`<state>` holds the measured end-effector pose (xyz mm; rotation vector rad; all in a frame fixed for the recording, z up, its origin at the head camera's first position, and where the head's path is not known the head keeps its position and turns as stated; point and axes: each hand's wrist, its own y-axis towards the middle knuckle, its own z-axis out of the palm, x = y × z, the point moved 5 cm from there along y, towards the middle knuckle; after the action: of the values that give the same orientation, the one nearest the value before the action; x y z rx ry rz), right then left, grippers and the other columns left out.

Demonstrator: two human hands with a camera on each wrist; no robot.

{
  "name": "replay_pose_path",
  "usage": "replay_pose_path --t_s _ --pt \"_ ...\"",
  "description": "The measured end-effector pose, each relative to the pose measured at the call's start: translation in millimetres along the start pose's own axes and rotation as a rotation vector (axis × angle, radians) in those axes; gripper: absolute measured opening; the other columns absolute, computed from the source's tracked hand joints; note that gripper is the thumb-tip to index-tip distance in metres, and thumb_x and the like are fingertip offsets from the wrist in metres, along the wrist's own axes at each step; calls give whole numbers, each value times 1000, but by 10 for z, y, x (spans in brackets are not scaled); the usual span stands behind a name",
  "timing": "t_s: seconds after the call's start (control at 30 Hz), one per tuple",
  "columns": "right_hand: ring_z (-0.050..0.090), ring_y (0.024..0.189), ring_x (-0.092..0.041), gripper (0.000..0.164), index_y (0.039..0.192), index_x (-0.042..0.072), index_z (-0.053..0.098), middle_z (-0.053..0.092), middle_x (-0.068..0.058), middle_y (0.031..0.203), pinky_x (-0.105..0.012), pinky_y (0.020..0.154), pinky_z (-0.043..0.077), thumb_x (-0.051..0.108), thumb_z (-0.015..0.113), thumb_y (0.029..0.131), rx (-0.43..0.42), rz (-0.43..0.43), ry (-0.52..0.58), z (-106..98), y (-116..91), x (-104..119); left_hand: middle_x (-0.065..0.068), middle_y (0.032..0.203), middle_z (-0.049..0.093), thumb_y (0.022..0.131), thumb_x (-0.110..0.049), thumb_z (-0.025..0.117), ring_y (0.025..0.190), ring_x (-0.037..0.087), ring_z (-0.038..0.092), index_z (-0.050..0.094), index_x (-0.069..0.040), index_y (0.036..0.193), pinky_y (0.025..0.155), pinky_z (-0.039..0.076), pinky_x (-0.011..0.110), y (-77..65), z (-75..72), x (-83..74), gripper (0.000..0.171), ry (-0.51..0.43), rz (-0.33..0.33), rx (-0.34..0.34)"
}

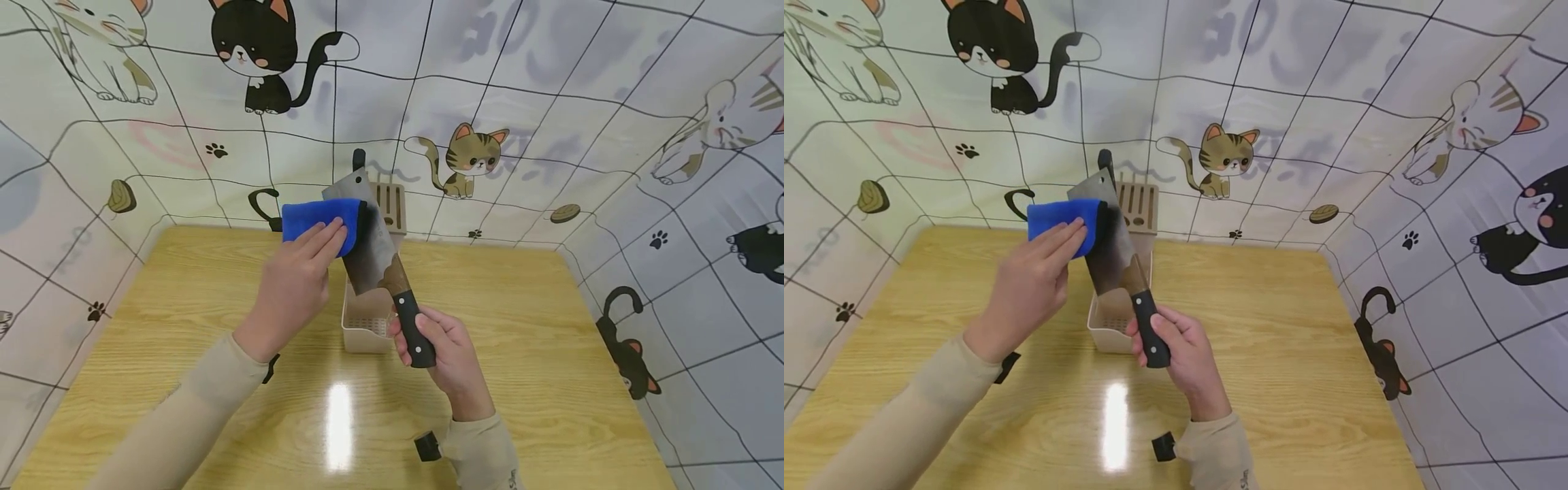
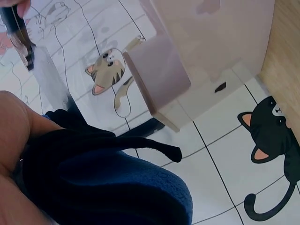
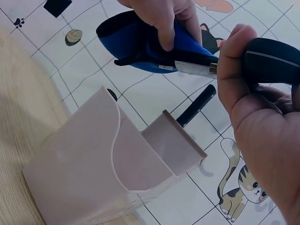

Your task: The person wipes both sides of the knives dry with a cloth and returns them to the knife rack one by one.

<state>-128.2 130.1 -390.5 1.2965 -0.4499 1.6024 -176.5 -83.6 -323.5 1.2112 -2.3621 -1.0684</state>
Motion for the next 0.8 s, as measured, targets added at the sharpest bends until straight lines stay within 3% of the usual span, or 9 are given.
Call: replay_pose_path --t_s 0.33,0.8 --pt "66 79 -10 30 127 -5 60 69 -8 103 -20 66 59 8 38 112 -38 11 32 -30 -8 -9 14 139 66 86 11 61 121 37 68 67 -1 136 90 60 49 -109 -14 -207 52 12 42 63" --pt "66 79 -10 33 130 -9 60 70 -8 102 -20 66 59 8 38 112 -72 -9 35 -76 -11 -1 13 141 65 84 10 68 128 35 64 66 -3 138 91 60 49 -204 18 -377 56 5 91 80"
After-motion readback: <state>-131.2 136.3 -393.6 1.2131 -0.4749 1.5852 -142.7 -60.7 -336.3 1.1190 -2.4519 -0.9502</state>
